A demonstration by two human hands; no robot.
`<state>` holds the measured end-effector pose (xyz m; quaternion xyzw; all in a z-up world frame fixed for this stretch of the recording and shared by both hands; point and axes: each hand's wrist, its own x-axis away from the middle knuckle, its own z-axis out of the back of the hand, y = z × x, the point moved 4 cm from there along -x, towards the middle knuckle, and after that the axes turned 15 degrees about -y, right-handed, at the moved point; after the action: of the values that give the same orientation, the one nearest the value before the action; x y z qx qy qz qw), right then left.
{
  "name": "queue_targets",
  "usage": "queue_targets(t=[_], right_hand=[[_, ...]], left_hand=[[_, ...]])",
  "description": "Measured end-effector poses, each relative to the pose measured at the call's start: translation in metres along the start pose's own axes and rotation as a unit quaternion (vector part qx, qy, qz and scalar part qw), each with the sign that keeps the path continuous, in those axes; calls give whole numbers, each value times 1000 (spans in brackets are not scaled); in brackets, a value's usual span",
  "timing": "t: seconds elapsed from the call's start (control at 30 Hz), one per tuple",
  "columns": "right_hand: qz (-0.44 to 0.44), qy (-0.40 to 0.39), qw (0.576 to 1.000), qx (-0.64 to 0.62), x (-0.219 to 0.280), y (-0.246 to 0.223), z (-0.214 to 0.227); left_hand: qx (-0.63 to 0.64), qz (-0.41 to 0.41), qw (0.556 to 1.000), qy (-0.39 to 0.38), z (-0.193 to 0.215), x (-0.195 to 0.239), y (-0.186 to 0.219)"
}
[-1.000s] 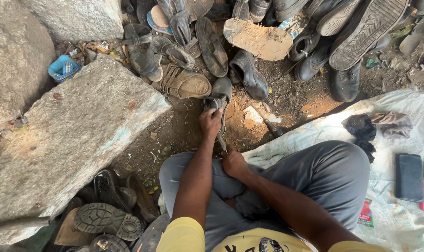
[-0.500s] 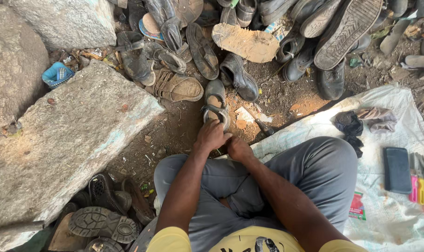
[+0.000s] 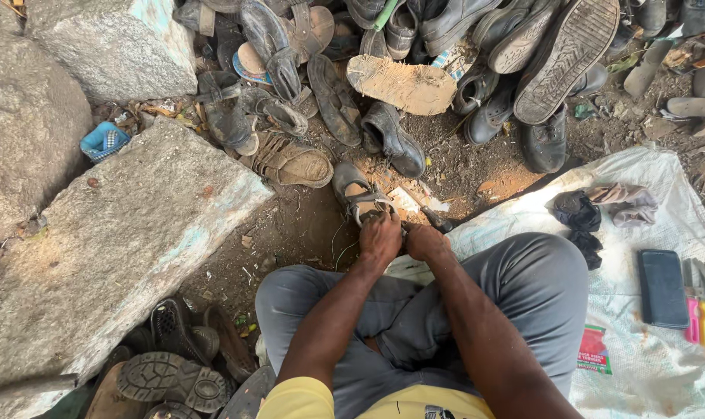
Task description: The person sits on the ground and uses a knife to scrape and clean the sole of a sandal. They repeatedly scrape the sole and edges, then place the sandal aside and pick up another one to continue the same process.
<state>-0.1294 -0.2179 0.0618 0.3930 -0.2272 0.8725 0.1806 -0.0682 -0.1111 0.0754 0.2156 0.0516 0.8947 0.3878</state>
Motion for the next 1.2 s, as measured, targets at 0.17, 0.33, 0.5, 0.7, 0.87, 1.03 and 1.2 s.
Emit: queue_targets(t=[0.17, 0.33, 0.5, 0.7, 0.87, 1.03, 1.2], right_hand=[[3, -22, 1000, -6, 26, -13, 9], [-15, -42, 999, 24, 50, -18, 28], [-58, -45, 996, 48, 46, -16, 35], [-23, 80, 996, -27, -10, -23, 4], [79, 129, 988, 19, -69, -28, -38], [60, 162, 985, 5, -84, -19, -51], [14, 69, 997, -29, -64, -15, -4]], left_hand=[[-5, 12, 1000, -25, 5, 16, 3], [31, 13, 999, 12, 8, 29, 12], [100, 70, 992, -18, 3, 19, 12], [46, -3, 994, 100, -2, -7, -26], [60, -164, 963, 206, 28, -1, -56], [68, -146, 963, 214, 50, 2, -49], [187, -31, 980, 66, 32, -9, -78]])
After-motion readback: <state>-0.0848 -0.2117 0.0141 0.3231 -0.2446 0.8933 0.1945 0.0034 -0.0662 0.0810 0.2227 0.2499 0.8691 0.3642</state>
